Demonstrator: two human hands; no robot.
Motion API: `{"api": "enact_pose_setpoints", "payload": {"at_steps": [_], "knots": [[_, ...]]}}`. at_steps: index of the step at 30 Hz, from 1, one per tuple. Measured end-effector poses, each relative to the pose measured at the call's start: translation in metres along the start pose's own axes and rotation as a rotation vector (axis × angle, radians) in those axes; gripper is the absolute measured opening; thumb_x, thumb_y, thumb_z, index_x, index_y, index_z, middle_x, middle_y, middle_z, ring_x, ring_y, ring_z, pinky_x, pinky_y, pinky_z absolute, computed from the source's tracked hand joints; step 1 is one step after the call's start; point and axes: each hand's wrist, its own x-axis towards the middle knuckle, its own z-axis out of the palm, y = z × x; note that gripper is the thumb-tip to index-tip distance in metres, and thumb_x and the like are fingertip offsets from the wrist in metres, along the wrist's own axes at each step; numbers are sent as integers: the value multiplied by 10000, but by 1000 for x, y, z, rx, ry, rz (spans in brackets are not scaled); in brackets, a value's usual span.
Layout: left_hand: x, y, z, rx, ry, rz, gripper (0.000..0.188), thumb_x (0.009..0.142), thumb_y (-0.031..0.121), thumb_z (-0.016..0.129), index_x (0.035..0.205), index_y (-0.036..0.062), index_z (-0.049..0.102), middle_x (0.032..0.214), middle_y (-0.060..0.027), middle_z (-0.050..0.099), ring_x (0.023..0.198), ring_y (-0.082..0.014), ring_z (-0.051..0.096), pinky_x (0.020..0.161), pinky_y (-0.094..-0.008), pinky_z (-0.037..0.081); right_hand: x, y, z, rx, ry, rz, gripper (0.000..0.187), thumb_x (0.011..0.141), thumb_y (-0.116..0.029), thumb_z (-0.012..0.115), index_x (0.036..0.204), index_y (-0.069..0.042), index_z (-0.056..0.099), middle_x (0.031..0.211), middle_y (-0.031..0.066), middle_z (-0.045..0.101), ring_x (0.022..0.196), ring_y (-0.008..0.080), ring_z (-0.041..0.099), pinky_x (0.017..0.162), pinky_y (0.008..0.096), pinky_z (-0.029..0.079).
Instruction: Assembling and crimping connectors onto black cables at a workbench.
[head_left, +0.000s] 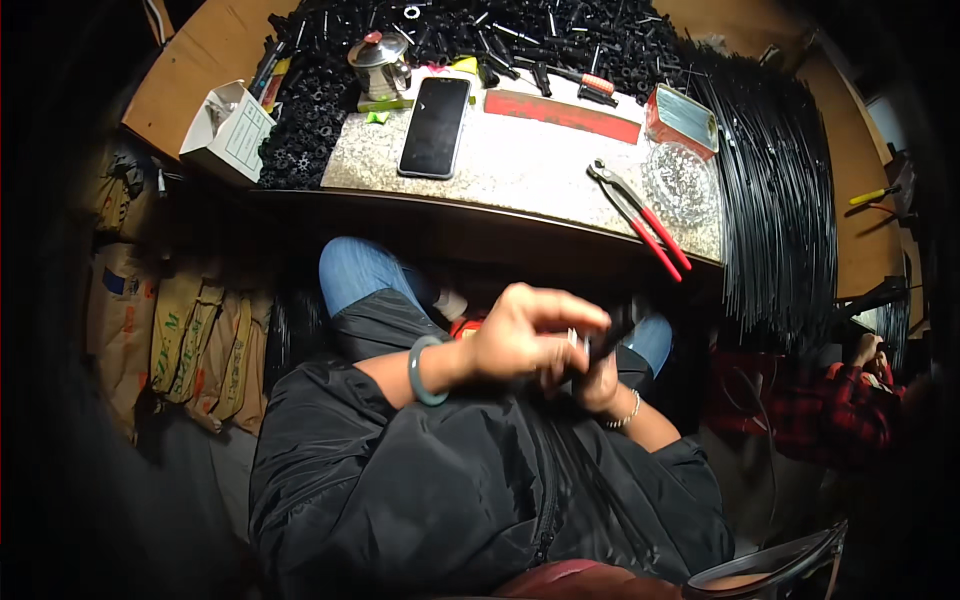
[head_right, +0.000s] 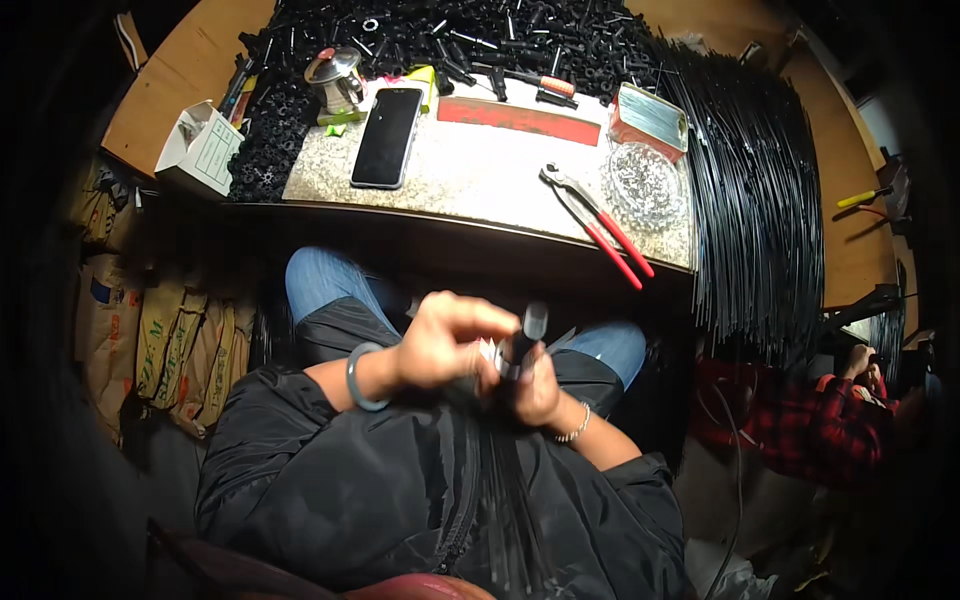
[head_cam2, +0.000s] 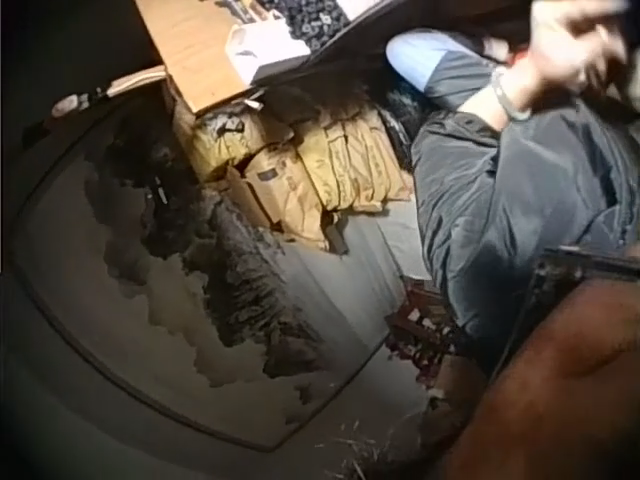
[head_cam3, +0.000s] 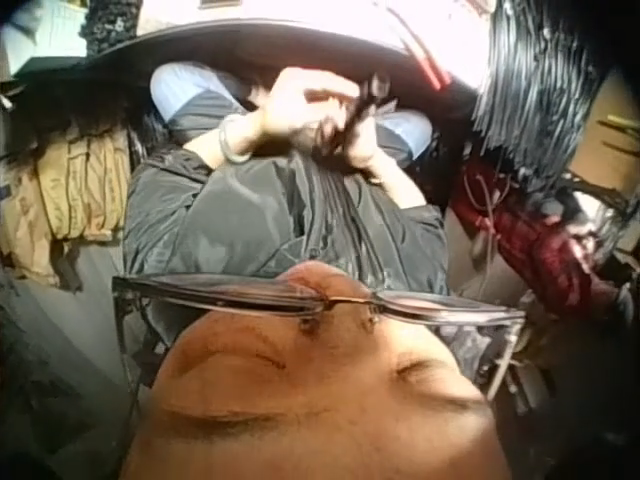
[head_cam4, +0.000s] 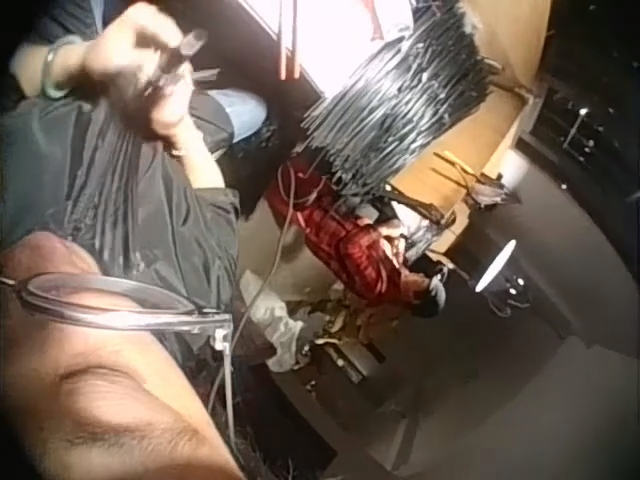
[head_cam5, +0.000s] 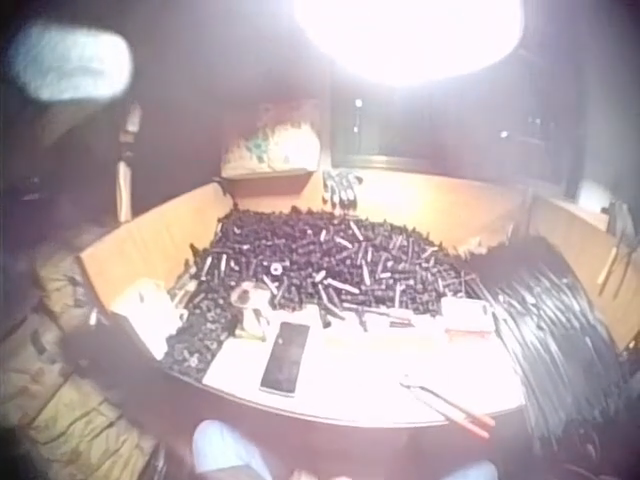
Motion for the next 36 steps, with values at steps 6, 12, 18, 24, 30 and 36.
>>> {"api": "enact_pose_setpoints", "payload": {"at_steps": [6, 12, 18, 24, 30, 36], "knots": [[48, -22, -42, -617, -94, -264, 483, 836, 355, 633, 1095, -45, 554, 832, -96, 630, 542, -96, 588, 457, -211, 487, 73, -47, 2, -148, 58, -141, 699, 877, -636, 313, 779, 32, 495, 637, 146, 554, 507, 215, 568, 520, 288, 487], [70, -40, -69, -747, -148, -295, 440, 778, 251, 708, 1083, -31, 563, 1058, -148, 587, 1004, -237, 583, 898, -340, 479, 90, -43, -5, -44, 1, -175, 605, 852, -588, 464, 759, 9, 490, 571, 115, 523, 463, 199, 542, 440, 277, 455], [55, -8, -25, -303, 339, -72, 543, 939, 354, 468, 1292, -47, 370, 1023, -149, 597, 840, -135, 600, 653, -210, 493, 88, -39, 9, -219, 424, -298, 528, 945, -487, 329, 744, -25, 486, 530, 59, 512, 398, 110, 459, 383, 211, 368], [38, -2, 0, 490, 316, 196, 561, 857, 199, 648, 1278, -88, 412, 1111, -123, 590, 980, -133, 566, 861, -265, 447, 96, -14, 9, -428, 627, -605, 475, 968, -393, 376, 750, 2, 524, 572, 14, 504, 514, 91, 446, 470, 263, 386], [49, -11, -4, 414, 534, 239, 275, 801, 53, 693, 1048, -43, 619, 816, -28, 664, 718, -49, 569, 649, -193, 474, 93, -26, 30, -329, 659, -603, 250, 955, -235, 478, 907, 6, 523, 752, 36, 572, 674, 79, 505, 594, 237, 425], [52, -17, -17, 20, 489, 176, 231, 821, 31, 660, 1038, -38, 621, 820, -36, 663, 723, -65, 581, 659, -204, 482, 83, -21, 11, -24, 565, -538, 134, 861, -59, 625, 970, -18, 559, 872, -15, 578, 705, 9, 487, 644, 149, 392]]}}
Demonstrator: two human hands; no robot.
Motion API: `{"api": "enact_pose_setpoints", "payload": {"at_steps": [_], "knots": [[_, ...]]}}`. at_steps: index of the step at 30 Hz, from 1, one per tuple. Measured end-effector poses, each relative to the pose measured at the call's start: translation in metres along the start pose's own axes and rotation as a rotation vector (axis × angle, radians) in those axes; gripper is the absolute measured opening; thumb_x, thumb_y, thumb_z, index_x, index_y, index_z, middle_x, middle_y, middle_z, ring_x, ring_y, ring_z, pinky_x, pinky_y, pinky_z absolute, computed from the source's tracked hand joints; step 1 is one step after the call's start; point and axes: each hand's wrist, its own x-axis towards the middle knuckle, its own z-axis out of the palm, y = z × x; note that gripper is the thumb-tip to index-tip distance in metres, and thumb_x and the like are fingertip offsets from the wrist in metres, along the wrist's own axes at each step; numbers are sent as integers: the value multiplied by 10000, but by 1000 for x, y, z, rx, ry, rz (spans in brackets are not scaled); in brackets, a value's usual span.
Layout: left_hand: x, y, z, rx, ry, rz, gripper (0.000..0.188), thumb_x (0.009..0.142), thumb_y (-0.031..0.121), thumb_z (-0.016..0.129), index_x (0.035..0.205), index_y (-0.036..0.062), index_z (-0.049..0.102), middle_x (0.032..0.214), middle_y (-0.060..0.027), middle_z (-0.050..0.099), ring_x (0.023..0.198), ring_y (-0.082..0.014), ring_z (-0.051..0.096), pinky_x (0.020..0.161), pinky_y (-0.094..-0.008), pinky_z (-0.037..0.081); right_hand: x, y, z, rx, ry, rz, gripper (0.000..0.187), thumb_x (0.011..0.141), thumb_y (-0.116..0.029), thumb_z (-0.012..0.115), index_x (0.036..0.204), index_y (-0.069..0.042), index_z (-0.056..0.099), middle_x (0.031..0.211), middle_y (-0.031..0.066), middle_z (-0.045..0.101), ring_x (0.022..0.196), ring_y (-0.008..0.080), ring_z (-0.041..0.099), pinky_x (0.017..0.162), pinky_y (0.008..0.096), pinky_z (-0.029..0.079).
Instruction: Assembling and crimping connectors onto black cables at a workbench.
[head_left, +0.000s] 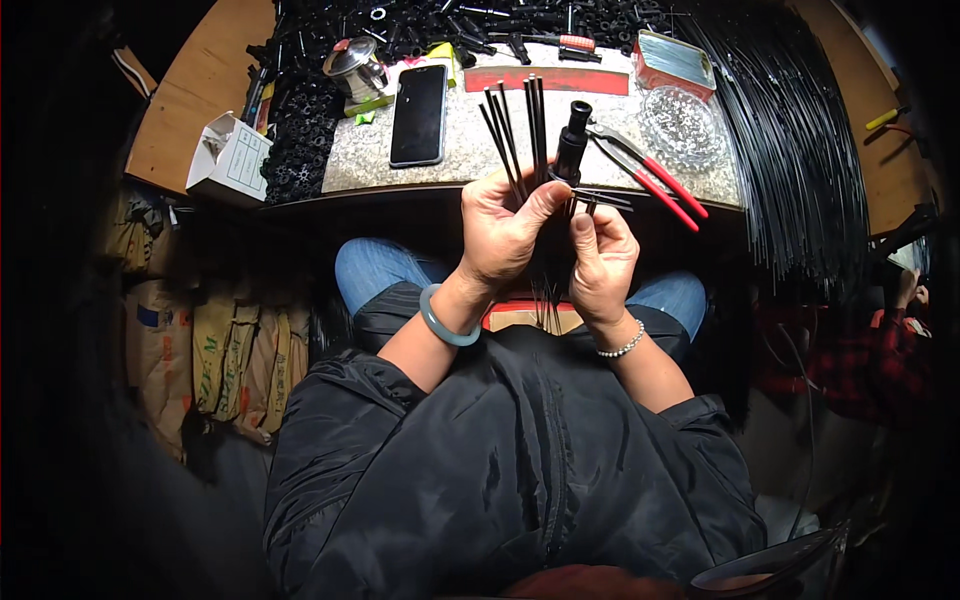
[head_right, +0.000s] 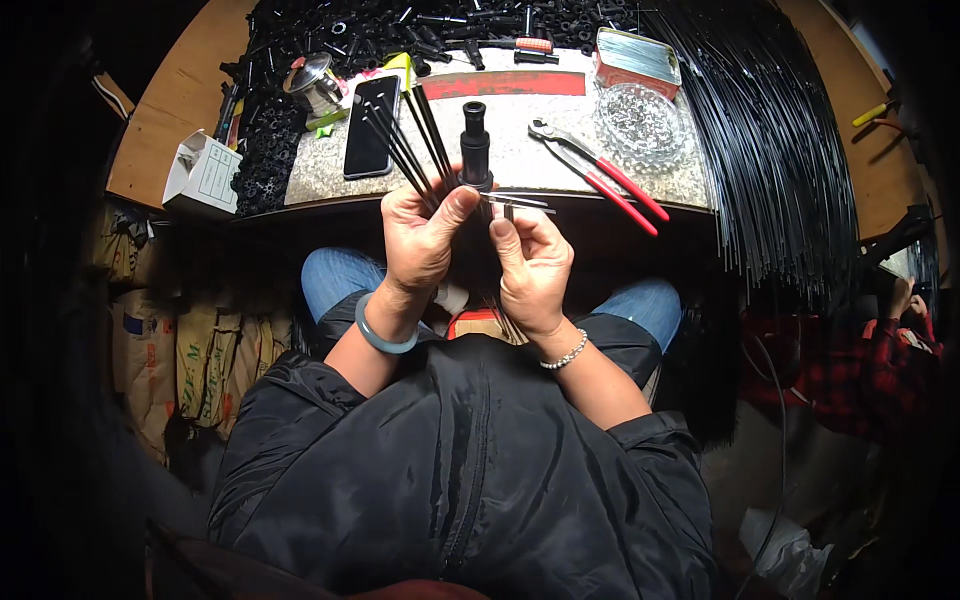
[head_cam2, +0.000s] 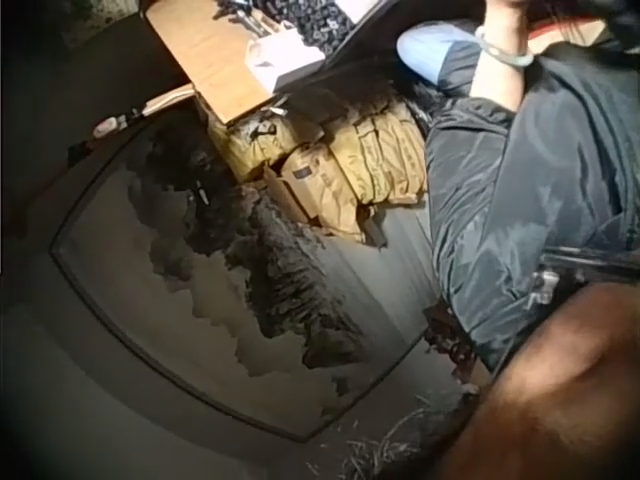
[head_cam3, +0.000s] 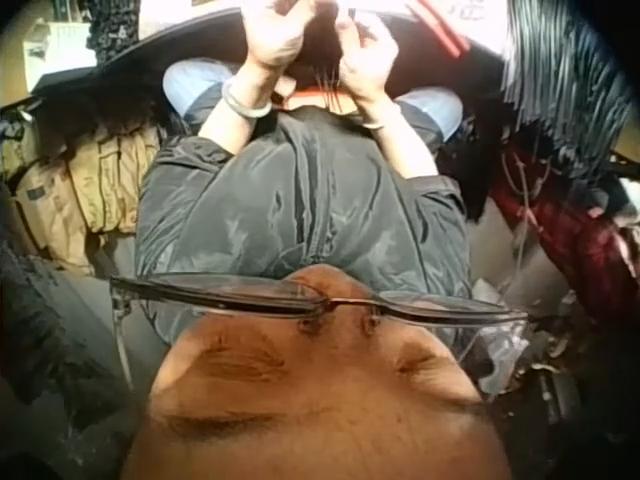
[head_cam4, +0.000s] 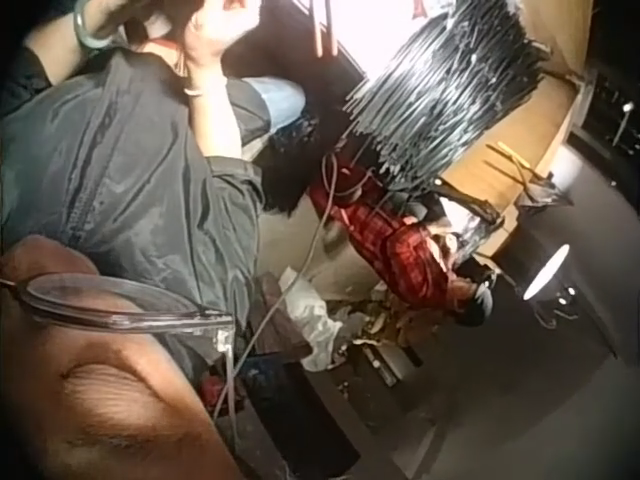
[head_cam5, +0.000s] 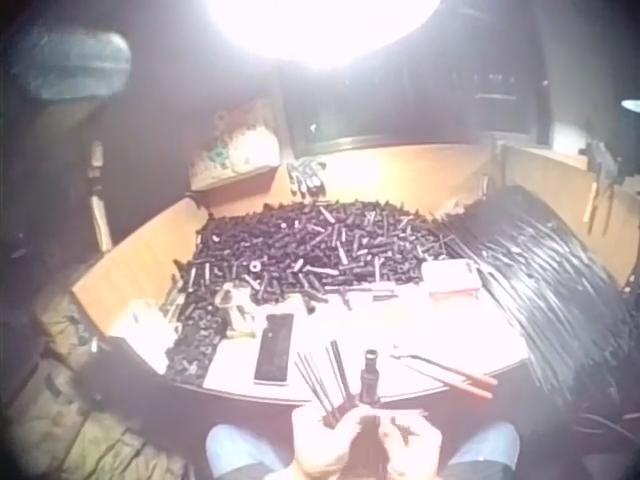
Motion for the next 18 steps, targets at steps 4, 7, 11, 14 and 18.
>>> {"api": "enact_pose_setpoints", "payload": {"at_steps": [4, 7, 11, 14, 18], "knots": [[-1, -5, -2, 17, -1, 3, 236, 822, 40, 664, 1042, -33, 616, 838, -29, 655, 732, -63, 576, 669, -196, 471, 2, 3, -3, 13, -29, 39, 161, 858, -68, 630, 997, -8, 574, 912, 3, 600, 729, 13, 501, 665, 151, 402], [0, -6, -2, 6, 3, -1, 243, 823, 52, 667, 1046, -29, 614, 841, -24, 652, 729, -58, 568, 663, -194, 467, 4, -1, 5, 101, 11, 16, 154, 862, -84, 630, 980, -5, 572, 910, 3, 601, 753, 19, 511, 693, 157, 413], [0, -5, 0, 1, 9, 41, 245, 823, 61, 670, 1045, -27, 615, 840, -23, 652, 728, -56, 564, 662, -195, 467, 6, 0, 1, 93, -46, 76, 167, 864, -98, 630, 984, -5, 561, 901, 0, 592, 763, 25, 511, 710, 162, 418], [1, -7, -2, 29, -4, 42, 246, 822, 69, 674, 1042, -26, 616, 840, -21, 652, 732, -57, 565, 664, -197, 467, 7, -4, 3, 85, -84, 95, 143, 880, -130, 612, 951, -21, 553, 863, -22, 568, 745, 19, 487, 694, 158, 398], [1, -5, -3, 29, -8, 12, 257, 822, 71, 674, 1051, -26, 612, 853, -24, 654, 747, -61, 570, 676, -201, 469, 9, -10, 6, -19, -87, 111, 139, 903, -164, 583, 911, -34, 535, 826, -44, 532, 721, 17, 450, 678, 157, 375]]}}
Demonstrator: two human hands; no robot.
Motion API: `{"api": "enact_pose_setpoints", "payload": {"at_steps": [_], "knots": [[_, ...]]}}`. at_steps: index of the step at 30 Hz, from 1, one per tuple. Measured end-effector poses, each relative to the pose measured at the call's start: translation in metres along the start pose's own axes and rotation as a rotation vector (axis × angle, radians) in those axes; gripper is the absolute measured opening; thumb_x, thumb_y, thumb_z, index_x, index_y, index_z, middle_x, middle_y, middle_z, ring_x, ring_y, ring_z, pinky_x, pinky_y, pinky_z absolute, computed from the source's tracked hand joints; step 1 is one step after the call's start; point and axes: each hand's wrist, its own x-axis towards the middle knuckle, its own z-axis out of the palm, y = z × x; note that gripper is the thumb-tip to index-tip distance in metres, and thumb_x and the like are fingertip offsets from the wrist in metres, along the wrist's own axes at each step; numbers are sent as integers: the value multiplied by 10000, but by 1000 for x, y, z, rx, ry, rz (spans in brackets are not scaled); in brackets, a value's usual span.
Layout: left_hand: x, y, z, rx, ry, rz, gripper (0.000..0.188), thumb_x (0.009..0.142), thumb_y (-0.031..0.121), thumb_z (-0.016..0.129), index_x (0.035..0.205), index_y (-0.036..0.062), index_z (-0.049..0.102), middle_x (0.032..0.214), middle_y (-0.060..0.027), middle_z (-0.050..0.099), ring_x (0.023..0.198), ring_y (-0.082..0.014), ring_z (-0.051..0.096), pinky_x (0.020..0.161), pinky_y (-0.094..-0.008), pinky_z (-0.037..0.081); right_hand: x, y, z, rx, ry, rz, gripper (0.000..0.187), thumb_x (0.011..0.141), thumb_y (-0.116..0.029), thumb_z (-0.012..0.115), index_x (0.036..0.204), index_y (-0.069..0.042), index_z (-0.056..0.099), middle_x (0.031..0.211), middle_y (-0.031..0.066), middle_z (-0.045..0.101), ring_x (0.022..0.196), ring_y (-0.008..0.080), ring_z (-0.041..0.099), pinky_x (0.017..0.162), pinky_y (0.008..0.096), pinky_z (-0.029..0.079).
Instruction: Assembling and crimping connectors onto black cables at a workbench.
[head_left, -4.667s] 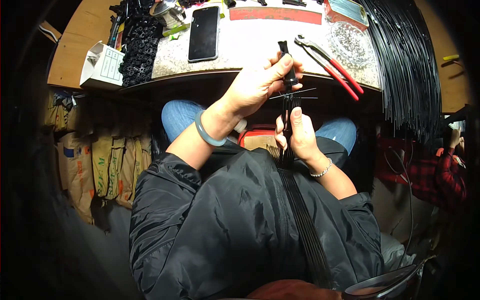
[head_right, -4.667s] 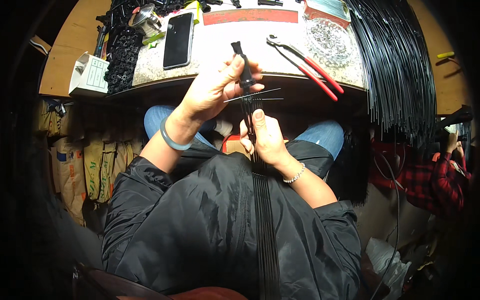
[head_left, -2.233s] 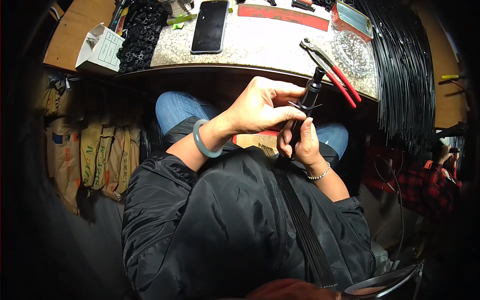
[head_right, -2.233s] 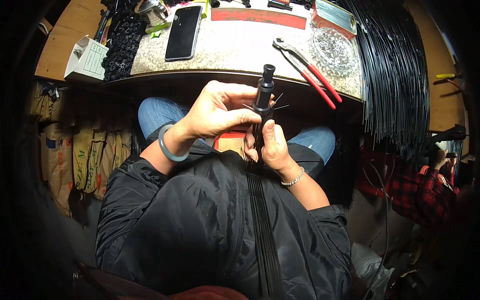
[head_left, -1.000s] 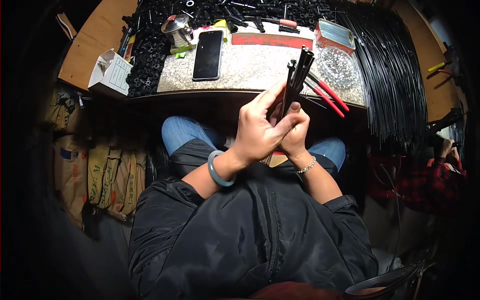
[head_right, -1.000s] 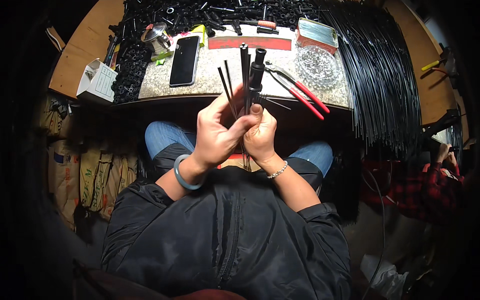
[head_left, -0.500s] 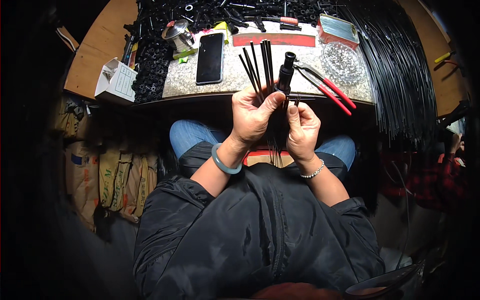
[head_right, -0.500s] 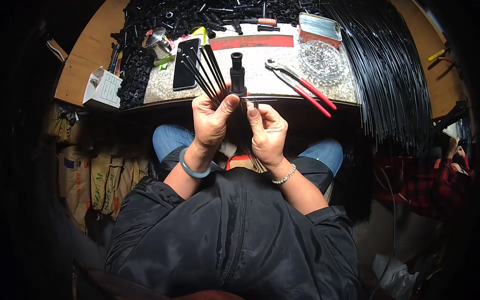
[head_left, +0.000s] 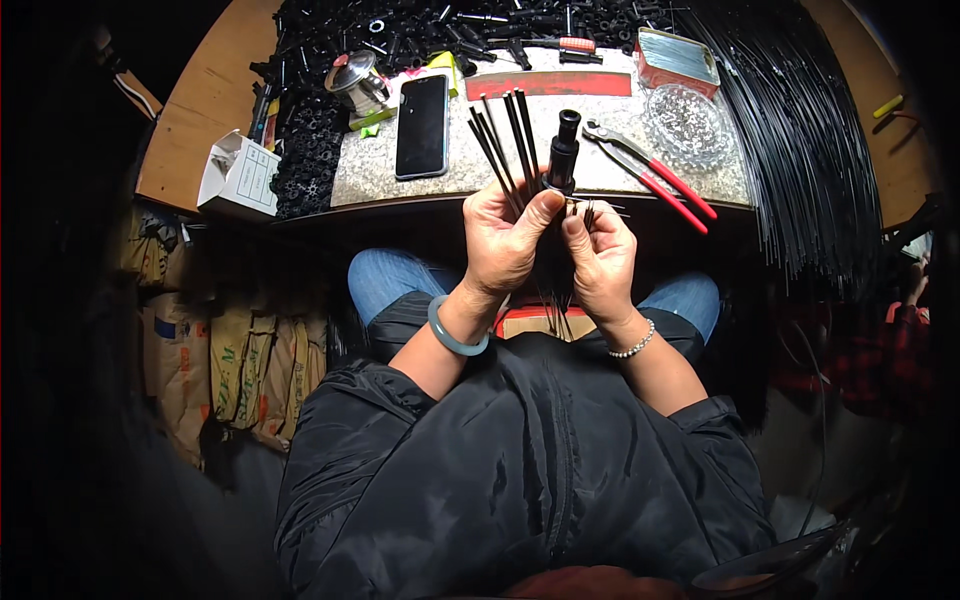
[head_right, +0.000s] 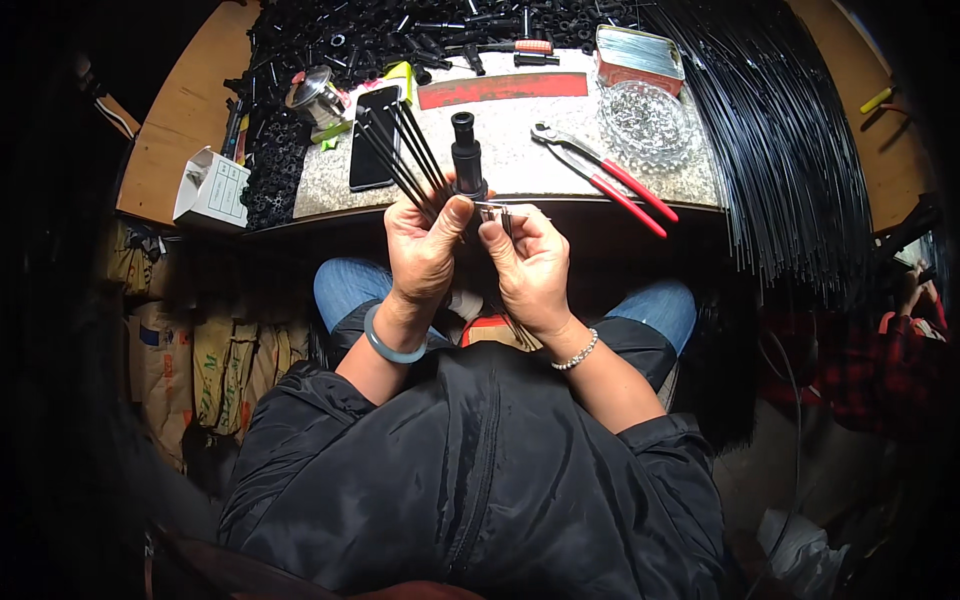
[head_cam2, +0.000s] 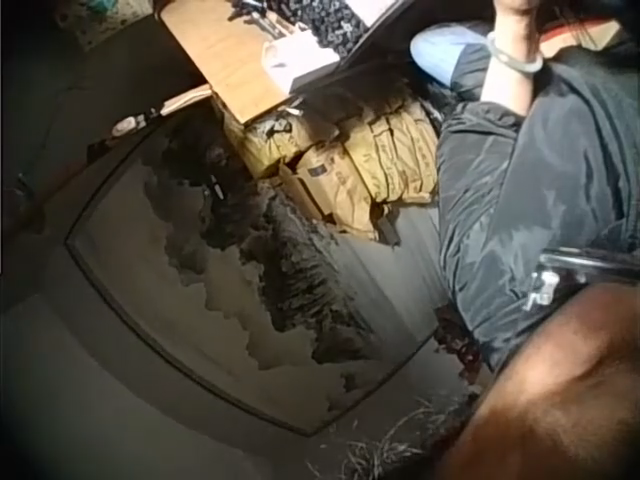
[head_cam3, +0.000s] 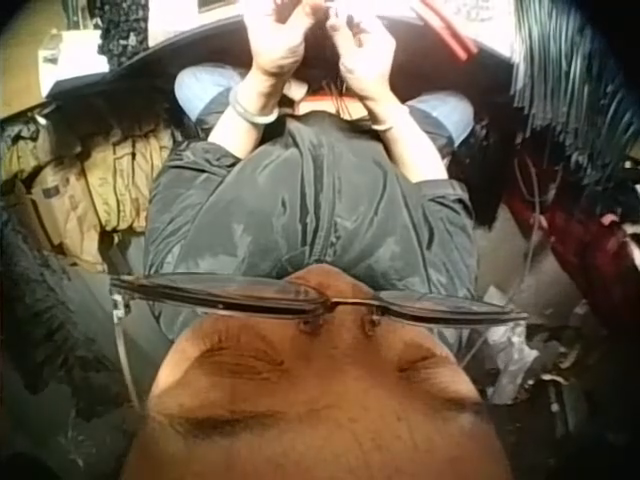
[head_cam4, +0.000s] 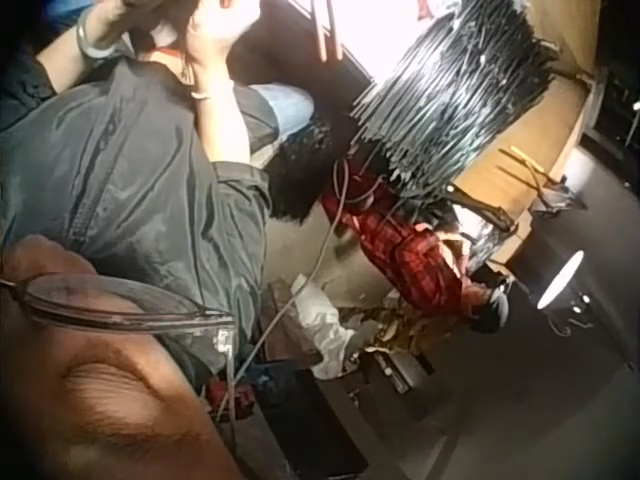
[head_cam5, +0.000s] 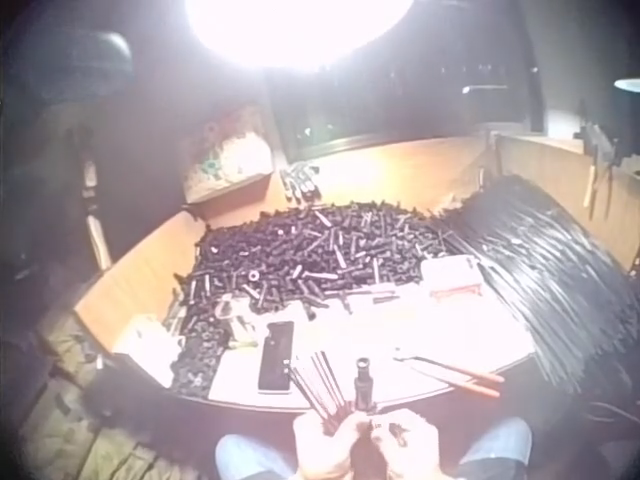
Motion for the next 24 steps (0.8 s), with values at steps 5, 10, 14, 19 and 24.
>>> {"api": "enact_pose_setpoints", "payload": {"at_steps": [5, 10, 14, 19, 24], "knots": [[0, -4, -3, 8, 3, -7, 258, 826, 74, 670, 1056, -28, 610, 868, -27, 655, 757, -63, 573, 688, -205, 473, 3, 1, 2, 65, 8, 28, 137, 899, -160, 589, 896, -34, 535, 841, -39, 538, 740, 19, 459, 689, 159, 380], [-1, -3, -1, -14, 37, 14, 256, 830, 79, 668, 1054, -30, 613, 862, -27, 656, 747, -62, 573, 692, -205, 473, 5, 2, 4, 5, 14, -47, 143, 891, -163, 601, 899, -28, 553, 857, -31, 565, 752, 21, 480, 699, 164, 392], [-1, -4, -4, 0, 22, 0, 256, 832, 78, 666, 1057, -31, 610, 864, -26, 655, 753, -63, 572, 695, -205, 472, 7, 8, -1, 91, 7, 16, 137, 894, -162, 596, 903, -26, 577, 860, -19, 596, 741, 25, 498, 697, 172, 407], [-2, -7, -2, 2, 56, 50, 250, 834, 86, 666, 1048, -30, 611, 855, -20, 651, 752, -59, 567, 694, -203, 468, 11, 12, -2, 157, -42, 61, 139, 899, -164, 588, 918, -26, 580, 861, -13, 604, 745, 29, 509, 699, 171, 414], [-4, -7, 1, 56, 108, 75, 255, 834, 102, 670, 1046, -28, 613, 840, -7, 642, 743, -54, 550, 687, -199, 457, 8, 9, 2, 60, -35, 10, 143, 902, -165, 583, 933, -26, 568, 846, -16, 598, 737, 29, 510, 684, 165, 414]]}}
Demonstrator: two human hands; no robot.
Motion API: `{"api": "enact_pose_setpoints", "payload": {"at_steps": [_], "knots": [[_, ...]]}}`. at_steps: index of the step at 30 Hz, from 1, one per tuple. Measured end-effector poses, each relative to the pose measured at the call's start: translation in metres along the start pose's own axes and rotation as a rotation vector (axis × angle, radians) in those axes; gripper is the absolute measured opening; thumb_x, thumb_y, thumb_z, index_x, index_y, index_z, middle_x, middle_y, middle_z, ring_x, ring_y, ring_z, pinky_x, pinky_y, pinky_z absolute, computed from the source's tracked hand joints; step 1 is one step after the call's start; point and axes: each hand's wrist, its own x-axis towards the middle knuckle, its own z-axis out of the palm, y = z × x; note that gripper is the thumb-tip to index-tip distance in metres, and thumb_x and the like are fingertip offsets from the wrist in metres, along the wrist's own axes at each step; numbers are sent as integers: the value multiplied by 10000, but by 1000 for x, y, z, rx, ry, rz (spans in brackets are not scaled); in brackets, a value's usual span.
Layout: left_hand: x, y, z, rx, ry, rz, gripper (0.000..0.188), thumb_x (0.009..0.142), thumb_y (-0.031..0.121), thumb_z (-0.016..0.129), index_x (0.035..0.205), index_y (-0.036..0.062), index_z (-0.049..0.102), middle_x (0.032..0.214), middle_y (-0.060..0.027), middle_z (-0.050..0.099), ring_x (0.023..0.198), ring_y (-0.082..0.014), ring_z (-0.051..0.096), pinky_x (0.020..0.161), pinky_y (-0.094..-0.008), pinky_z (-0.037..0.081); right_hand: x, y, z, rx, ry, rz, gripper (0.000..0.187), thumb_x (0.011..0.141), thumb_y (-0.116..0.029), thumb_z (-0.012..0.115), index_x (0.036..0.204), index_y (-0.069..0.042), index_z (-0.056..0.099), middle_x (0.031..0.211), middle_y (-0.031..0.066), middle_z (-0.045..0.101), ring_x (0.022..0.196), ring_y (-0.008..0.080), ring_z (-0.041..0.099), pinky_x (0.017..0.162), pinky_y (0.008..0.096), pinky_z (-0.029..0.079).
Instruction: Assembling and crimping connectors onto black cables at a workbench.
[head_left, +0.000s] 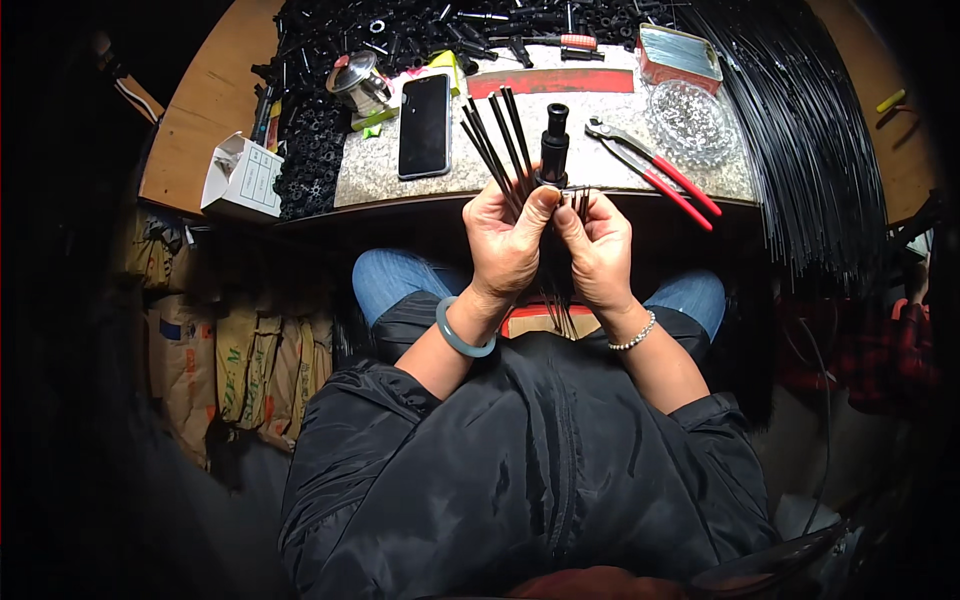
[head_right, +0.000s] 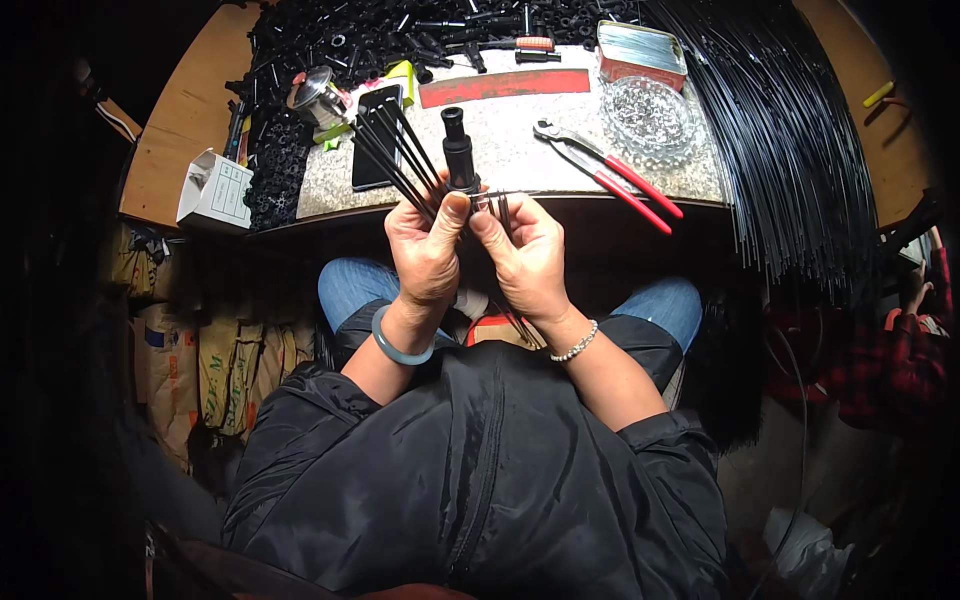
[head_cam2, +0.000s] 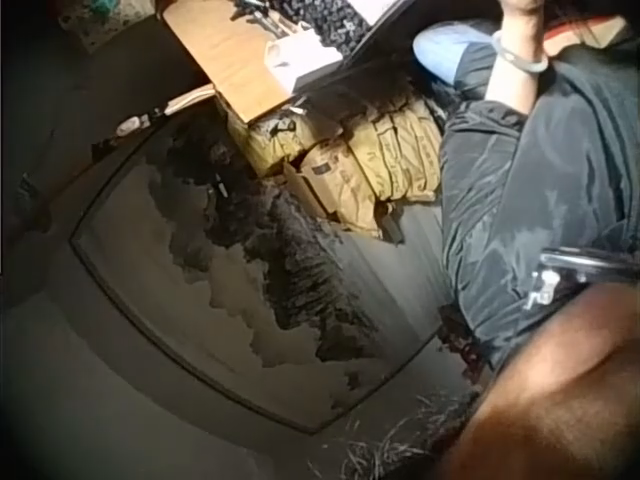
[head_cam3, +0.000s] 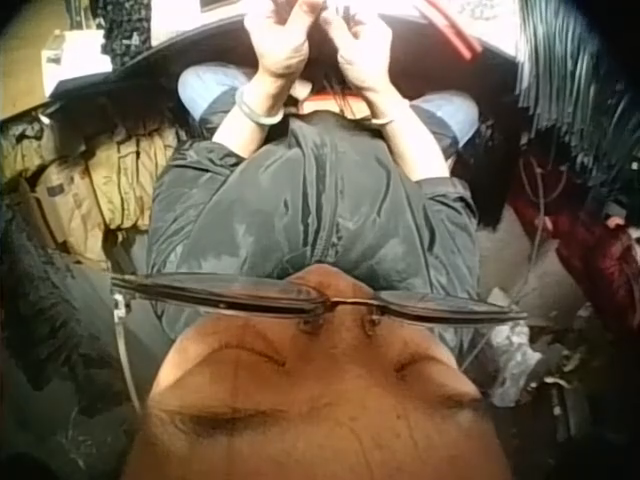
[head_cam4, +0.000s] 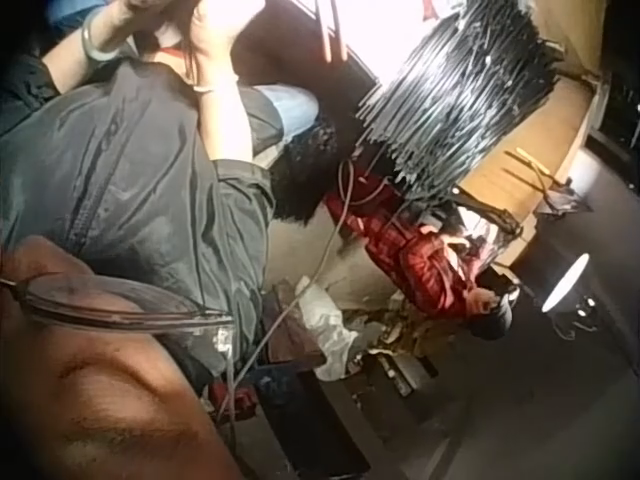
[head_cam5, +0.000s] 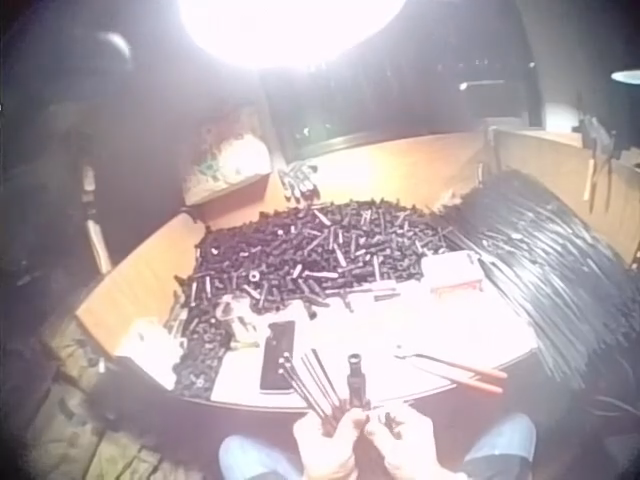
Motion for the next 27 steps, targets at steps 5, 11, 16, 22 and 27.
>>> {"api": "enact_pose_setpoints", "payload": {"at_steps": [5, 11, 16, 22, 27], "knots": [[0, 0, -2, -58, -34, -13, 260, 838, 108, 667, 1052, -28, 613, 846, -12, 648, 744, -53, 549, 687, -200, 457, 4, 3, -4, 184, 6, 91, 150, 870, -152, 632, 905, -11, 592, 811, -20, 603, 682, 2, 496, 620, 147, 398], [4, -6, -6, -76, -60, -25, 262, 836, 117, 669, 1050, -24, 615, 839, -16, 654, 737, -54, 558, 669, -194, 457, 6, 1, -5, 226, -38, 128, 113, 870, -142, 624, 910, -43, 588, 847, -24, 595, 743, 34, 507, 693, 182, 405], [4, -5, -5, -89, -28, -28, 264, 827, 120, 680, 1045, -16, 621, 840, -13, 651, 735, -55, 563, 670, -198, 462, 3, 2, 1, 160, 46, 47, 80, 862, -115, 631, 890, -48, 599, 846, -18, 602, 740, 39, 516, 698, 182, 409], [2, -3, -4, -109, -15, -49, 250, 831, 109, 672, 1044, -13, 623, 850, -14, 653, 749, -57, 564, 692, -200, 462, 6, -1, -4, 182, -24, 111, 85, 867, -129, 627, 871, -50, 596, 789, -35, 584, 681, 25, 471, 635, 171, 374], [1, -4, -4, -76, -30, -24, 239, 845, 108, 656, 1043, -19, 621, 868, -24, 658, 759, -61, 568, 703, -204, 463, 7, 3, -9, 242, -62, 114, 125, 851, -126, 653, 907, -22, 612, 849, -8, 627, 749, 26, 529, 693, 172, 425]]}}
